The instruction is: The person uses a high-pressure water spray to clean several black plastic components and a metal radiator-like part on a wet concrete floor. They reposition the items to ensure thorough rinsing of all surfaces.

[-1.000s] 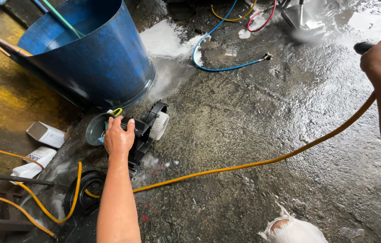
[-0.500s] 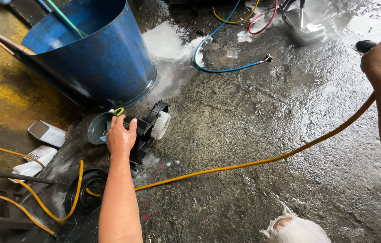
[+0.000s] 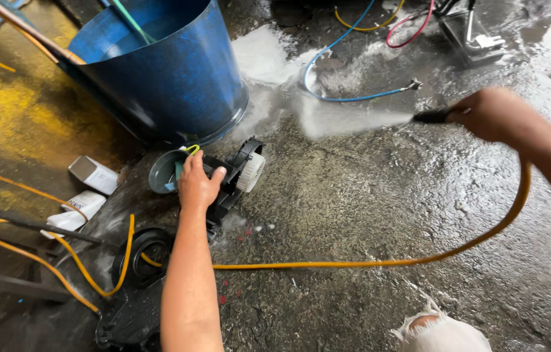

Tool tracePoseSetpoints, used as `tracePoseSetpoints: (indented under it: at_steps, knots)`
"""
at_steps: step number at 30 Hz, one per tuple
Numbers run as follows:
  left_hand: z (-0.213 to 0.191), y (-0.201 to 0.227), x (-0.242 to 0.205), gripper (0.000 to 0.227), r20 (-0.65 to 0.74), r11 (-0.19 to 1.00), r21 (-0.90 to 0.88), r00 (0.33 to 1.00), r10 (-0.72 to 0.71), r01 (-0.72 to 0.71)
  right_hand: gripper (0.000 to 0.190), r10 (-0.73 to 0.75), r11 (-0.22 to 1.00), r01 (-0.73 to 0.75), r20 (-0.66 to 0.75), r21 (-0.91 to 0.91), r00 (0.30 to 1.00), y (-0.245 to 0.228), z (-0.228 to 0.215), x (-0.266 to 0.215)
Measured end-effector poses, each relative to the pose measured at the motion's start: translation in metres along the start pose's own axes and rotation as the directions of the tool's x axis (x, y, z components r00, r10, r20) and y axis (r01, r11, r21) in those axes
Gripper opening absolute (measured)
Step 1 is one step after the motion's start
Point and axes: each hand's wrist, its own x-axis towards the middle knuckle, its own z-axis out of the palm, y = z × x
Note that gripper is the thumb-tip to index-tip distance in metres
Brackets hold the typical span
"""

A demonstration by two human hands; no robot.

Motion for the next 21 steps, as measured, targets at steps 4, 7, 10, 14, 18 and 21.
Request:
tracePoseSetpoints:
  at_steps: [4, 7, 10, 14, 18, 21]
  knots:
    - [0.018, 0.004, -0.006, 0.086, 0.02, 0.988, 0.143, 0.998, 0.062, -0.064, 0.035, -0.301, 0.923, 0.305, 0.055, -0.232, 0.952, -0.082, 0.019, -0.1]
    - [0.028, -0.003, -0.01, 0.078, -0.018, 0.978, 0.166, 0.991, 0.133, -0.128, 0.039, -0.522, 0.824, 0.491, -0.04, -0.281, 0.852, -0.111, 0.02, -0.155]
    - [0.035, -0.015, -0.006, 0.064, -0.021, 0.972, 0.191, 0.989, 0.145, -0.138, 0.045, -0.612, 0.749, 0.572, -0.02, -0.334, 0.79, -0.122, 0.013, -0.184]
    - [0.038, -0.021, 0.005, 0.068, 0.016, 0.98, 0.161, 0.993, 0.118, -0.119, 0.043, -0.652, 0.694, 0.556, -0.07, -0.457, 0.755, -0.123, 0.011, -0.196]
    - [0.025, -0.024, -0.001, 0.075, 0.069, 0.993, 0.109, 0.997, 0.037, -0.045, 0.042, -0.648, 0.676, 0.54, -0.055, -0.501, 0.759, -0.12, 0.02, -0.194]
    - [0.014, -0.025, -0.005, 0.08, 0.129, 0.996, 0.079, 0.991, -0.042, 0.032, 0.045, -0.69, 0.637, 0.6, -0.01, -0.484, 0.724, -0.119, 0.026, -0.192]
